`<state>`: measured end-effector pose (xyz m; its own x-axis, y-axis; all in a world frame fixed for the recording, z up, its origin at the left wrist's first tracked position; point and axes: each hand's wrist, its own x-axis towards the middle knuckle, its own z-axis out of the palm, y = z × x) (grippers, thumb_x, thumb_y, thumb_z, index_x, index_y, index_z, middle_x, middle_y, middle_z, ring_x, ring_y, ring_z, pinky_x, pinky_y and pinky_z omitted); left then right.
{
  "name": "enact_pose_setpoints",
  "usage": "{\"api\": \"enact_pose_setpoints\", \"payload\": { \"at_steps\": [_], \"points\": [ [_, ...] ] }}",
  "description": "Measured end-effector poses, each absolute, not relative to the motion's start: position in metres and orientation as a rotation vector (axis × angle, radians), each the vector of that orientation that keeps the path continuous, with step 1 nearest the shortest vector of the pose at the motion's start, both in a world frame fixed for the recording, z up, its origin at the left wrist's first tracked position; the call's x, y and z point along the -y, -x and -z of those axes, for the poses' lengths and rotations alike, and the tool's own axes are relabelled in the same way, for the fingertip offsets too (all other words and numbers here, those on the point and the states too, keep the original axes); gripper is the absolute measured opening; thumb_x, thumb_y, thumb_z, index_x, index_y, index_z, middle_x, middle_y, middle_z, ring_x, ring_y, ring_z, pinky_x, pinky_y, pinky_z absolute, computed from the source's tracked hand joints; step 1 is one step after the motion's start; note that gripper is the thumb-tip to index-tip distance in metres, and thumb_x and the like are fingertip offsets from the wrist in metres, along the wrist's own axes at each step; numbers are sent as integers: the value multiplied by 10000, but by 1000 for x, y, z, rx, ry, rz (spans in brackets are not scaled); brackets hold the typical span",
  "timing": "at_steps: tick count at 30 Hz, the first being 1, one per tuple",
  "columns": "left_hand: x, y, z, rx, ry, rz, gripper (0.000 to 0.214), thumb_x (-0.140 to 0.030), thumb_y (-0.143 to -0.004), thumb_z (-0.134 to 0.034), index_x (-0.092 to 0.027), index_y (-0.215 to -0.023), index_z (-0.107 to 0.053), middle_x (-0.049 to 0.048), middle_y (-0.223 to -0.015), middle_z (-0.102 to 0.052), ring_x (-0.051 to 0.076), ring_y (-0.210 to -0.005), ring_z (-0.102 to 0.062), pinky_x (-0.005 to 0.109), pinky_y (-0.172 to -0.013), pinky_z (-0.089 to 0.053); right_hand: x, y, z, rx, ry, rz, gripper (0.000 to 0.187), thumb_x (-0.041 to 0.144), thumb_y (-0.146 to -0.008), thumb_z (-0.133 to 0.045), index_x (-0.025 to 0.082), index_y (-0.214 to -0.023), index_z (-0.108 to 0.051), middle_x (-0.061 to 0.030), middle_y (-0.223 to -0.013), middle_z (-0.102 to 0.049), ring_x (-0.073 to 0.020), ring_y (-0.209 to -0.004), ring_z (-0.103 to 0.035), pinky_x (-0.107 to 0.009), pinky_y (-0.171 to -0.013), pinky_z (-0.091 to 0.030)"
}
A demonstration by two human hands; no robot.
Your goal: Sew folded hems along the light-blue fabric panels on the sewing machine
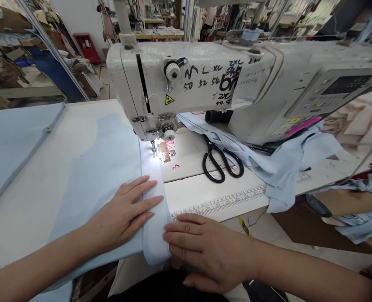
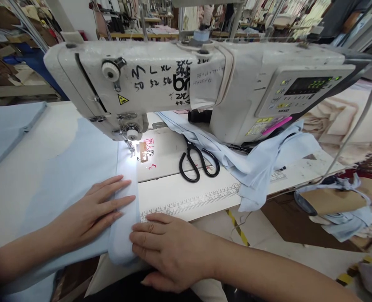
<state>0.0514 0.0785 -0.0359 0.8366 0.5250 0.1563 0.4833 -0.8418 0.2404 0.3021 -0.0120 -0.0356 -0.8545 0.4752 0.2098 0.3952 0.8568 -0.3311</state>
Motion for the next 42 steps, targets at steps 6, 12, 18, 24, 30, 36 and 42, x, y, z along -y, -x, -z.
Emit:
{"api": "enact_pose_setpoints", "payload": {
  "at_steps": [6,12,18,24,30,36,42],
  "points": [
    [-67,-49,35,-805,-2851,-262,398,-361,-930,-474,-334,-1327,-496,68,-1491,-363,351,-1345,-336,533,-982,-398,12,-303,29,2776,655,-434,465,405,-958,-383,71,-1235,-551,-115,-1306,-564,-225,-1261,-453,-368,-1140,-232],
    [-78,-49,33,-834,-2856,-202,413,-384,-927,-481,-322,-1335,-482,77,-1504,-338,338,-1372,-289,550,-1007,-353,3,-300,28,2739,690,-429,444,395,-944,-420,78,-1224,-559,-110,-1330,-553,-231,-1257,-459,-371,-1140,-228],
    [-110,-50,31,-786,-2872,-202,431,-445,-932,-459,-316,-1343,-478,70,-1488,-364,321,-1382,-270,537,-1062,-301,-19,-298,30,2720,758,-430,478,399,-918,-499,54,-1246,-539,-128,-1349,-530,-239,-1297,-417,-389,-1141,-229],
    [-151,-51,27,-727,-2887,-157,448,-468,-928,-448,-305,-1343,-483,81,-1484,-353,334,-1386,-245,539,-1076,-294,-47,-296,30,2715,818,-406,533,421,-907,-517,35,-1275,-503,-161,-1360,-511,-262,-1303,-410,-438,-1121,-274],
    [-163,-54,25,-702,-2940,-189,435,-450,-949,-396,-239,-1310,-521,131,-1448,-371,329,-1379,-251,522,-1082,-296,-44,-293,30,2636,956,-309,525,422,-919,-509,30,-1268,-507,-172,-1357,-506,-302,-1315,-381,-468,-1111,-298],
    [-69,-37,24,-651,-2956,-112,759,-638,-817,-528,-225,-1428,-352,143,-1506,-313,373,-1334,-336,534,-1016,-358,25,-296,44,2321,987,-224,315,151,-908,-477,71,-1201,-559,-128,-1135,-646,-233,-1126,-541,-370,-968,-465],
    [-18,-35,31,-703,-3046,-380,298,-189,-931,-491,-199,-1226,-532,75,-1168,-644,229,-1043,-584,385,-898,-404,49,-286,70,2004,1068,-117,362,54,-829,-552,149,-1177,-582,-80,-982,-666,-226,-1019,-575,-378,-879,-509]
  ]
}}
